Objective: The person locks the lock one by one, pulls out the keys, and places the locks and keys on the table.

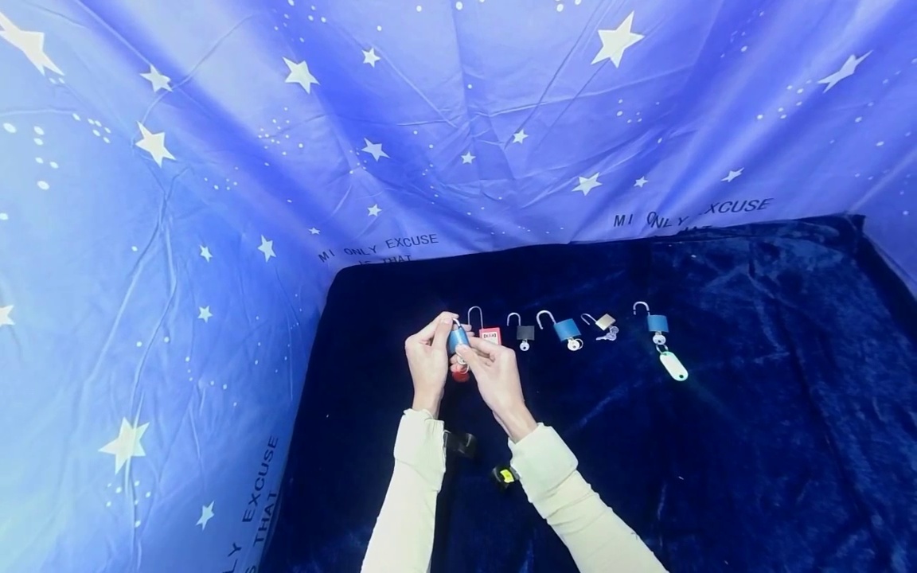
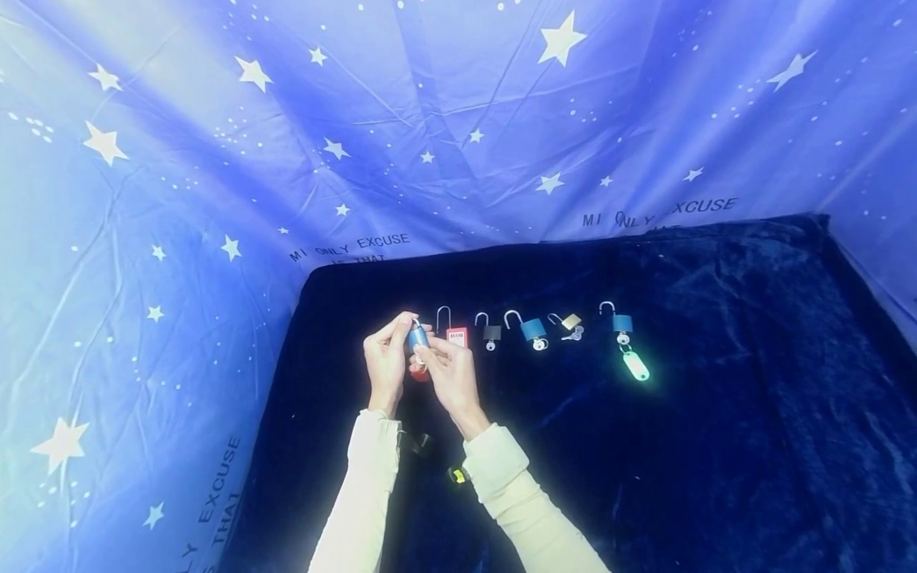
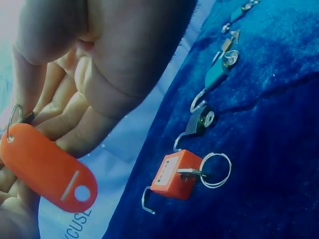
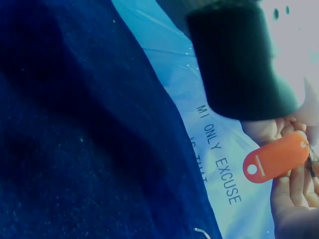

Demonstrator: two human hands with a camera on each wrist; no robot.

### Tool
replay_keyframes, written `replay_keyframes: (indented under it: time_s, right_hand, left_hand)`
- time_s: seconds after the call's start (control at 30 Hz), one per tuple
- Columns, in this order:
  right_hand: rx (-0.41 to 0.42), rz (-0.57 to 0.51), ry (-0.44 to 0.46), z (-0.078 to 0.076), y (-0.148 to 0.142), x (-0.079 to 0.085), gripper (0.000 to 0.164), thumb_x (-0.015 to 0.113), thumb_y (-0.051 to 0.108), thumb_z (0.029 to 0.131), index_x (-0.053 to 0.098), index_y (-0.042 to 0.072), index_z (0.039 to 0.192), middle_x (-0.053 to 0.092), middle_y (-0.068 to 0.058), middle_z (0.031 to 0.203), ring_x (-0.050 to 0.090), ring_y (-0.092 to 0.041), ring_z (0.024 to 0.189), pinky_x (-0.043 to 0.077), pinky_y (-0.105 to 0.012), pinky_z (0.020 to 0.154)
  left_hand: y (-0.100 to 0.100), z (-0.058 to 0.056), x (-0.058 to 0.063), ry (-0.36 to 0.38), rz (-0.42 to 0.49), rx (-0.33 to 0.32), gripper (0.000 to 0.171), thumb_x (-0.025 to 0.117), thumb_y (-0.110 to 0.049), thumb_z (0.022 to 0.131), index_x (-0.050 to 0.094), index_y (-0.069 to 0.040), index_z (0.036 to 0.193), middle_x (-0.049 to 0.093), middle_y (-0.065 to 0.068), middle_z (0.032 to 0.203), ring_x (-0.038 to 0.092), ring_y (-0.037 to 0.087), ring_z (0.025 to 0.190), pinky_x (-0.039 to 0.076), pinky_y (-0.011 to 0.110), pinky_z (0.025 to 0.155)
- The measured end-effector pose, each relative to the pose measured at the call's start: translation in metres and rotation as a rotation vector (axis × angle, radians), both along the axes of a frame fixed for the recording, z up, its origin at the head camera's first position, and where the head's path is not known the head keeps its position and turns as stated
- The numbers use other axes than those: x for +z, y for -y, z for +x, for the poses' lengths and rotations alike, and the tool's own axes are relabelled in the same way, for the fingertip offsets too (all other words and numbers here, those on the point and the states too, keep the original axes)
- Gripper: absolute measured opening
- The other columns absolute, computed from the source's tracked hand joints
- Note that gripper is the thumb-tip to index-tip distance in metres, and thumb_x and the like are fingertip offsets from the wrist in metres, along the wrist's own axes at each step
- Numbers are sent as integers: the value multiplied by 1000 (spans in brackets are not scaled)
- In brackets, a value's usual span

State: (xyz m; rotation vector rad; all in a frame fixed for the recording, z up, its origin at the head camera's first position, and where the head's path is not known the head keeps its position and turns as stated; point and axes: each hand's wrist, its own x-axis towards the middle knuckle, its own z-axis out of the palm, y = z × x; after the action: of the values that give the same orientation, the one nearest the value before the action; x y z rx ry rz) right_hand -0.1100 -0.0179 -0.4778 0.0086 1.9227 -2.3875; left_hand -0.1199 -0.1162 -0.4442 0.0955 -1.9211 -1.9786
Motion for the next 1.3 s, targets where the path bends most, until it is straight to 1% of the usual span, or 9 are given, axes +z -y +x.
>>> replay_keyframes:
  time_s: [0.1, 0.23, 0.37, 0.57, 0.63, 0.83, 1.0, 1.07, 1.3]
  right_hand:
    - [7, -4, 9, 1, 1, 1, 30, 64, 4, 95, 64, -13, 120, 71, -31, 97, 70, -5, 72, 57, -19, 71]
    - [-1, 12, 27, 0, 2, 1, 30, 65, 4, 95, 64, -13, 120, 70, -30, 105, 71, -8, 83, 57, -19, 75]
    - [-2, 18, 35, 0, 2, 0, 31, 66, 4, 94, 64, -13, 119, 70, -30, 105, 72, -11, 86, 57, -19, 77]
    - [8, 2, 51, -2, 2, -2, 31, 65, 4, 95, 64, -12, 121, 70, -30, 103, 71, -4, 80, 57, -18, 76]
    - [11, -2, 54, -2, 2, -2, 31, 65, 4, 95, 64, -12, 121, 71, -31, 101, 71, -3, 77, 56, -18, 76]
    - [17, 0, 49, -4, 2, -2, 30, 63, 5, 96, 64, -12, 121, 72, -28, 94, 70, -3, 71, 56, -18, 73]
    - [19, 8, 45, -4, 2, -3, 31, 63, 8, 97, 64, -11, 121, 74, -24, 91, 70, -4, 71, 56, -18, 73]
    - [21, 3, 44, -4, 2, -4, 30, 63, 8, 97, 65, -10, 121, 74, -24, 91, 70, -5, 72, 56, -19, 73]
    - [40, -20, 41, -5, 3, -6, 28, 62, 5, 97, 65, -10, 120, 73, -27, 94, 71, -7, 72, 58, -22, 73]
  left_hand:
    - [1, 0, 0, 4, -23, 2, 19, 57, -2, 98, 71, 12, 98, 70, 32, 86, 71, 9, 68, 48, 15, 51]
    - [2, 1, -1, 5, -67, 5, 19, 58, -2, 98, 72, 10, 99, 72, 29, 86, 67, 6, 60, 41, 14, 40]
    - [3, 0, -1, 2, -69, -13, 19, 57, -2, 98, 72, 11, 99, 71, 30, 87, 68, 5, 61, 42, 15, 40]
    - [6, -2, 2, 26, -41, -52, 20, 58, -3, 98, 71, 11, 99, 68, 36, 89, 69, 9, 61, 44, 15, 41]
    - [7, -3, 2, 33, -30, -65, 20, 58, -3, 98, 70, 12, 100, 68, 37, 90, 72, 11, 68, 47, 15, 48]
    - [14, -13, -23, 54, 31, -86, 23, 60, -9, 99, 70, 10, 107, 69, 35, 93, 73, 10, 75, 54, 15, 67]
    - [17, -12, -33, 81, 7, -73, 28, 62, -17, 99, 70, 4, 115, 73, 26, 96, 73, 11, 80, 54, 16, 66]
    - [18, -10, -31, 98, 7, -74, 29, 63, -17, 98, 70, 4, 118, 73, 25, 99, 73, 11, 83, 54, 17, 68]
    - [18, 3, -8, 154, 4, -76, 29, 68, -6, 93, 68, 8, 118, 71, 28, 101, 71, 6, 81, 56, 19, 72]
